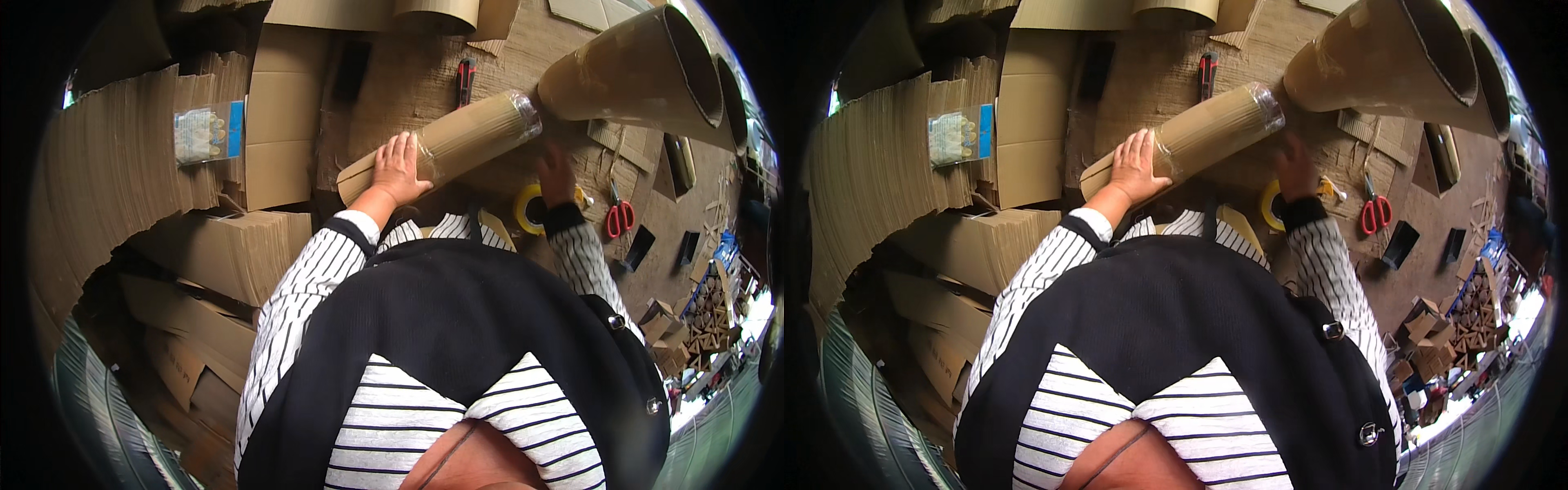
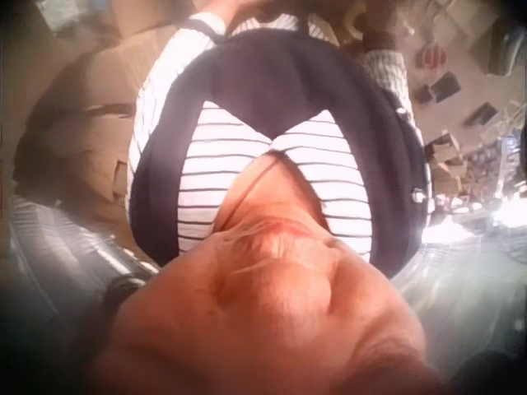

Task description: The person rolls flat corrugated cardboard sheets into cylindrical tubes and secures the seams with a handheld tape dispenser. They repeat this process for multiple sheets, stacking the finished tubes on the workbench.

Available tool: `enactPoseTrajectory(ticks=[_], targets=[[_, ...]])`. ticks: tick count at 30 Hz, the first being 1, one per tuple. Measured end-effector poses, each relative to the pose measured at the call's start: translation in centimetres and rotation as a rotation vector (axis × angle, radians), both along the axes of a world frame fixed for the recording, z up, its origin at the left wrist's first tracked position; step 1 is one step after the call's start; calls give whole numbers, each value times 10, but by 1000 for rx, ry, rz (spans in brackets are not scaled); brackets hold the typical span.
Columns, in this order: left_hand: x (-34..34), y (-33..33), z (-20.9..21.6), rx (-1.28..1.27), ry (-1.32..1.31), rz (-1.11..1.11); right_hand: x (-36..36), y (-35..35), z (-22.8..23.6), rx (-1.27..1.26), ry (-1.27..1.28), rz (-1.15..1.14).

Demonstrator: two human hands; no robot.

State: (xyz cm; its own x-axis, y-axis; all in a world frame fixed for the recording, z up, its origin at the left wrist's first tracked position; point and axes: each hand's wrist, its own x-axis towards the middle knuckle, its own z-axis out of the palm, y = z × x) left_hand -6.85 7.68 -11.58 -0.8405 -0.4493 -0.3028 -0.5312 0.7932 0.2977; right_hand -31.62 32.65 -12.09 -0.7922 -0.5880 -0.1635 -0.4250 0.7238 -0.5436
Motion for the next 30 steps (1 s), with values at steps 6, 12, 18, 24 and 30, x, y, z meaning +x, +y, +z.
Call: enactPoseTrajectory(ticks=[6,12,18,24,30], targets=[[71,-49,-15,56,363,-82,85,96,-5,204,179,-350],[166,-99,-27,0,166,-41,112,44,-28,44,-345,-281],[137,-112,-41,285,128,-140,153,-100,-33,18,-683,-394],[113,-117,11,145,242,-254,147,-91,-27,-419,-1035,-591],[42,-72,139,76,227,-412,110,-69,9,-689,-1273,-702]])
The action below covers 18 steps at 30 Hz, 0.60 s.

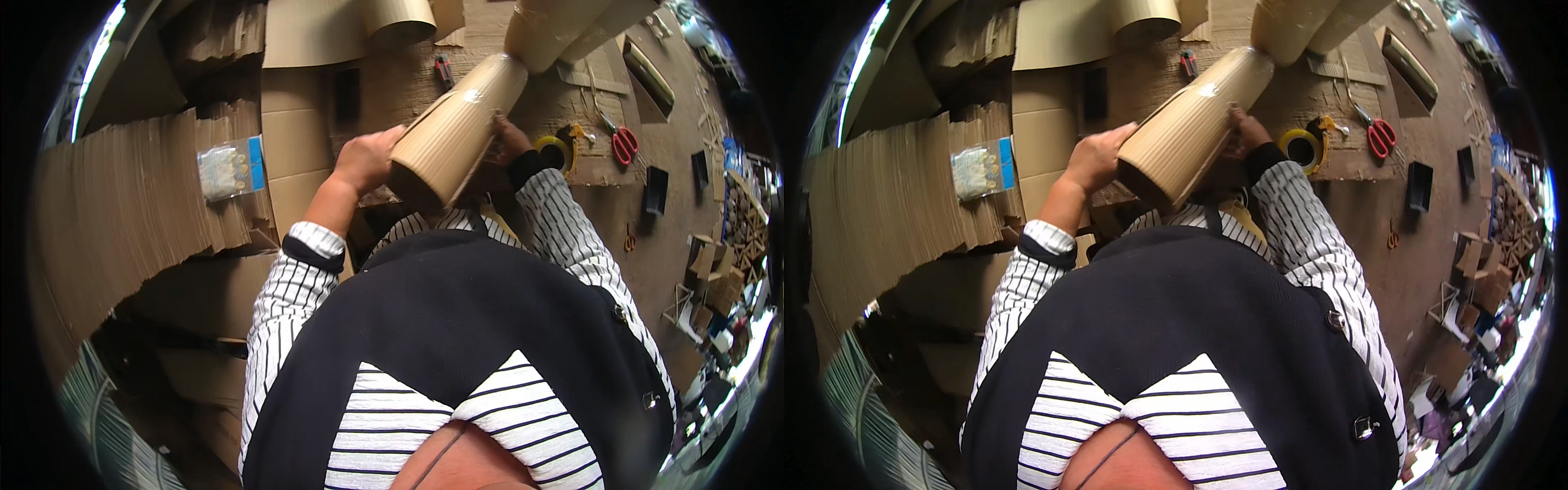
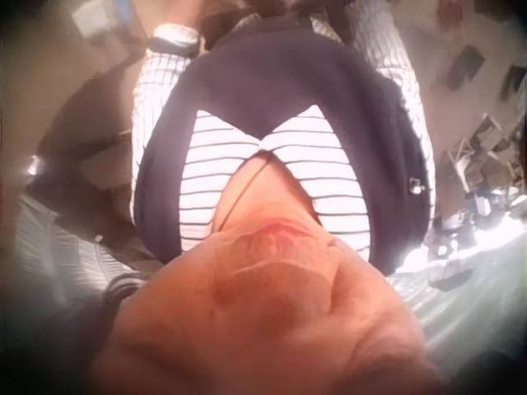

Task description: The person rolls flat corrugated cardboard sheets into cylindrical tubes and secures the seams with a handheld tape dispenser. They repeat this process for multiple sheets, stacking the finished tubes on the workbench.

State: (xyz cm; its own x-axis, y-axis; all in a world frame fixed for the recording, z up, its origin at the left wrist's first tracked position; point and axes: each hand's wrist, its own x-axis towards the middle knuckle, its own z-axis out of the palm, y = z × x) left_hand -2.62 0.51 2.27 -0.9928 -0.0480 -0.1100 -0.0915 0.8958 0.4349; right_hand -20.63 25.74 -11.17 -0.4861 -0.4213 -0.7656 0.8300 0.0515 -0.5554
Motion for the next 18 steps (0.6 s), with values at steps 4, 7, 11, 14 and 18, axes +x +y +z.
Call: enactPoseTrajectory(ticks=[4,7,11,14,18], targets=[[-25,22,45,-82,49,-21,-17,10,33,27,-15,96],[-36,40,66,-147,69,-23,-28,19,46,36,-34,149],[-44,58,93,-184,-47,-8,-46,51,37,26,2,300],[-31,59,93,-177,32,-6,-45,84,42,228,268,242],[-24,75,95,-109,117,4,-66,190,-29,1009,855,137]])
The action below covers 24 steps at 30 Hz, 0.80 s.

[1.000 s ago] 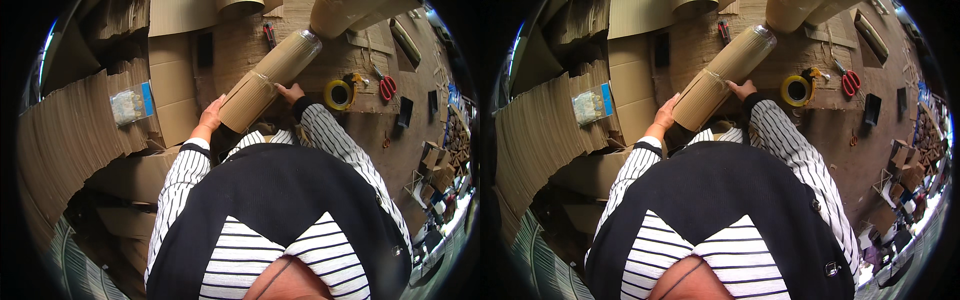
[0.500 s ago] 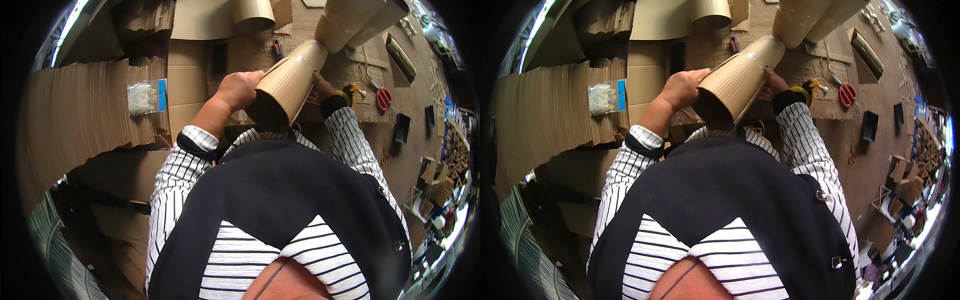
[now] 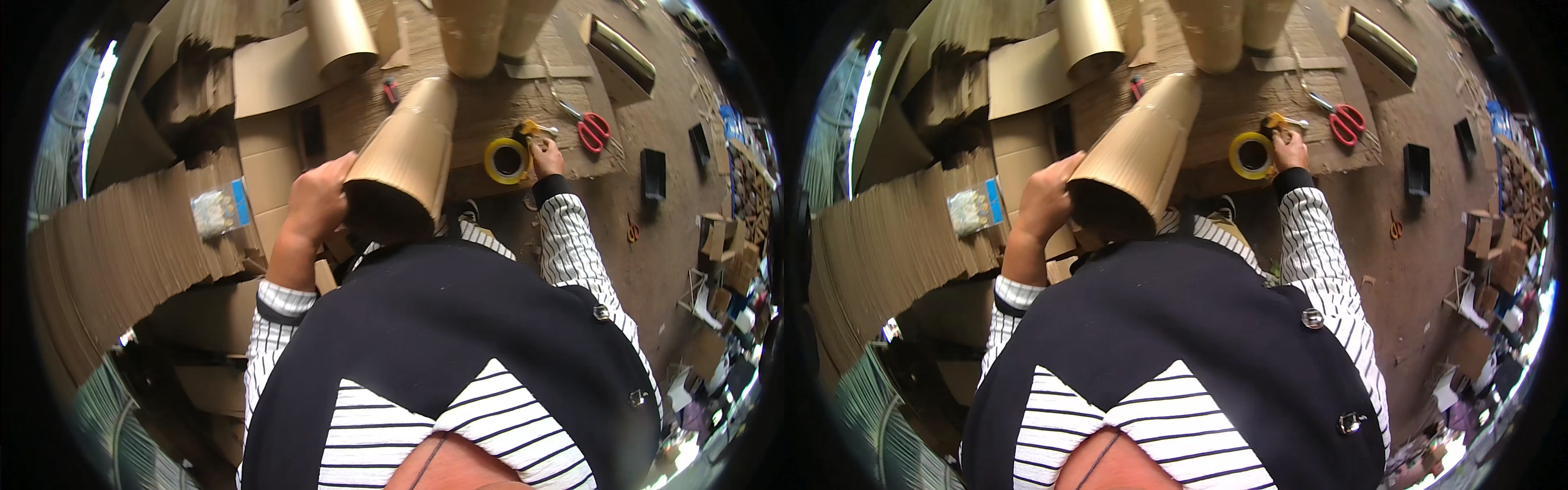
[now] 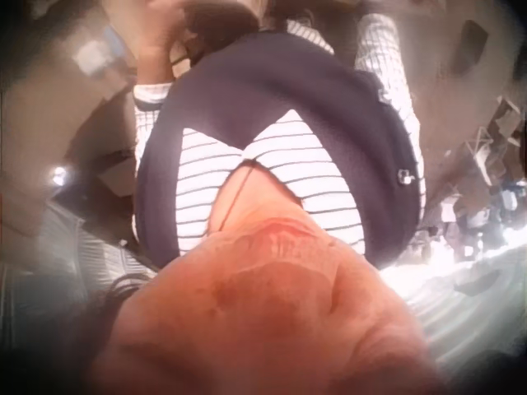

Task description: The person rolls flat corrugated cardboard sheets into cylindrical tubes and secures the seams with a handheld tape dispenser. They repeat this process for multiple sheets, stacking the finished tubes on the workbench.

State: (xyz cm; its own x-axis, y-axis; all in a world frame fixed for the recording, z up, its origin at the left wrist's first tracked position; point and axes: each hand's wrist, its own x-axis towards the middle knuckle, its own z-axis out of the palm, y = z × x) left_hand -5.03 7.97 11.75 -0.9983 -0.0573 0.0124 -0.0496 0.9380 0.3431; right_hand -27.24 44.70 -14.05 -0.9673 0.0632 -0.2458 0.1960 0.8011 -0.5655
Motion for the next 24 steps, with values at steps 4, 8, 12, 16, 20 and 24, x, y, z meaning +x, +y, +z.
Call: enactPoseTrajectory(ticks=[4,8,12,16,20,24], targets=[[-1,18,1,-4,55,1,21,19,-9,194,-301,-62],[1,42,8,-132,31,9,25,-9,12,188,-319,-20],[-8,62,21,-210,29,-35,5,-21,-2,210,-435,90],[-15,80,18,-71,112,-45,-4,-5,-24,113,-268,204],[-13,81,12,650,-127,8,-2,29,-34,-538,-289,241],[-8,67,-5,1312,-129,58,0,12,49,-1011,-402,210]])
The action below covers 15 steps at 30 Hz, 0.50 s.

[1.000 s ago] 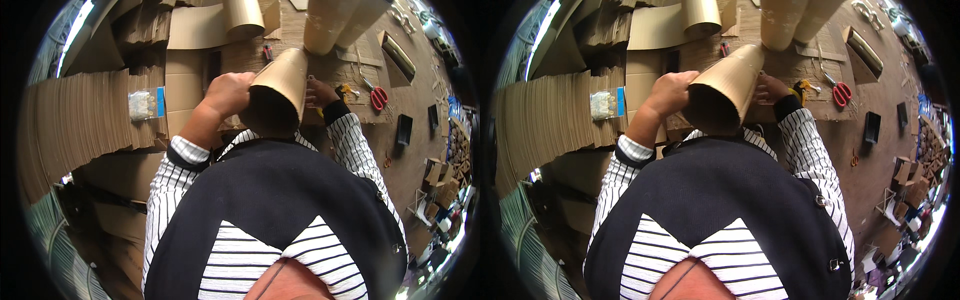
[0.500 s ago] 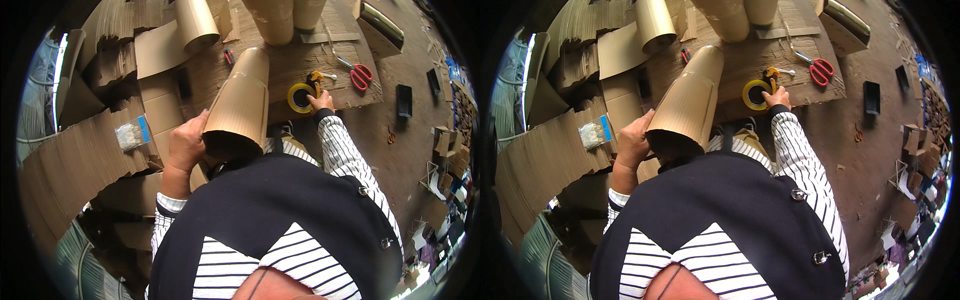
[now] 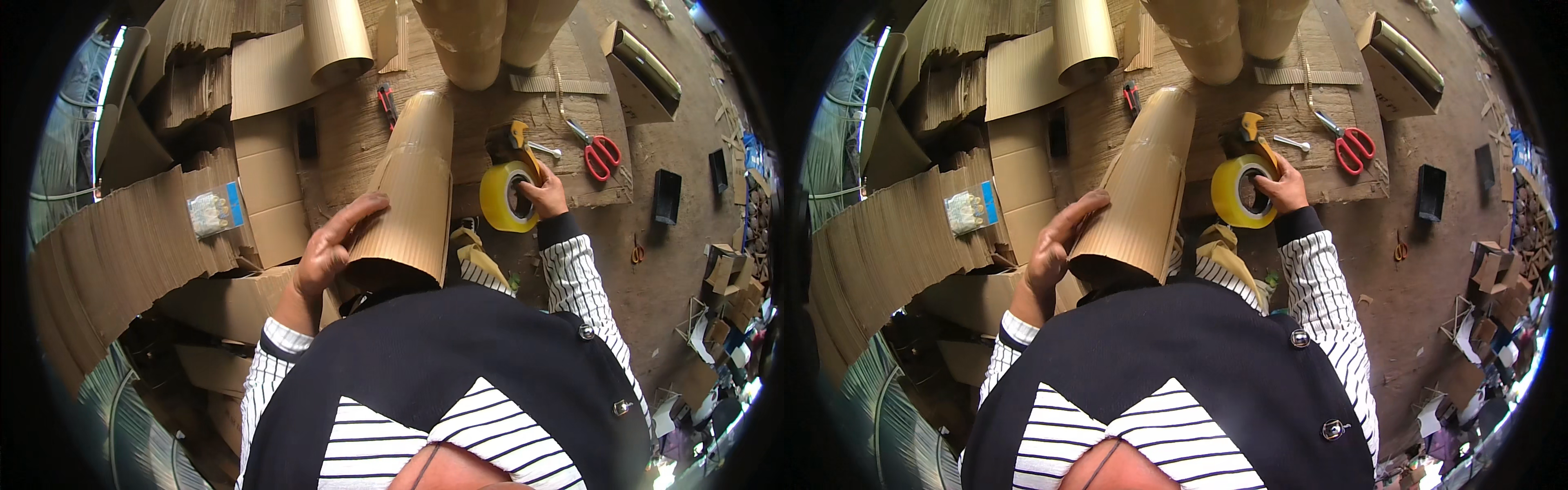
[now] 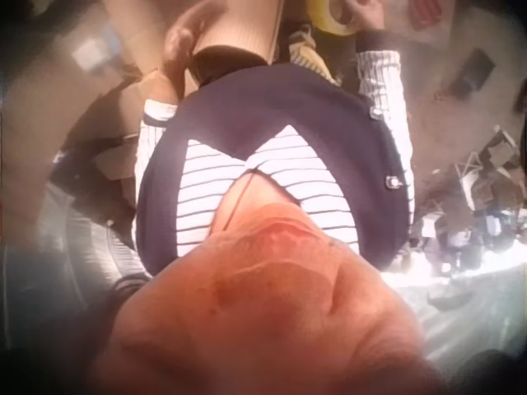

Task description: The person rolls flat corrugated cardboard sheets into cylindrical tubes and secures the seams with a handheld tape dispenser. They repeat this process for multiple sheets, stacking the finished tubes on the workbench.

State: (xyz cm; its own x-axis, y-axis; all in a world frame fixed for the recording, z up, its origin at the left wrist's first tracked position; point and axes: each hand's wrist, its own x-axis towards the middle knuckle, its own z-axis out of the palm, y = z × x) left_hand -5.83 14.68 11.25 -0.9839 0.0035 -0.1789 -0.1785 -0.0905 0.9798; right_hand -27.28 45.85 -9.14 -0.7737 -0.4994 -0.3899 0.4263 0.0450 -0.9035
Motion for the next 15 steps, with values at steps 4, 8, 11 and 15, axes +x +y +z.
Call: enactPoseTrajectory(ticks=[4,8,11,15], targets=[[-27,2,-20,163,-73,169,-13,-10,49,-140,26,58],[-67,-5,-18,-6,-196,81,-20,-20,104,-56,107,203],[-91,-10,-14,112,-320,145,-12,-36,123,-23,350,170],[-116,-2,-11,325,-407,146,-17,-57,136,133,889,321]])
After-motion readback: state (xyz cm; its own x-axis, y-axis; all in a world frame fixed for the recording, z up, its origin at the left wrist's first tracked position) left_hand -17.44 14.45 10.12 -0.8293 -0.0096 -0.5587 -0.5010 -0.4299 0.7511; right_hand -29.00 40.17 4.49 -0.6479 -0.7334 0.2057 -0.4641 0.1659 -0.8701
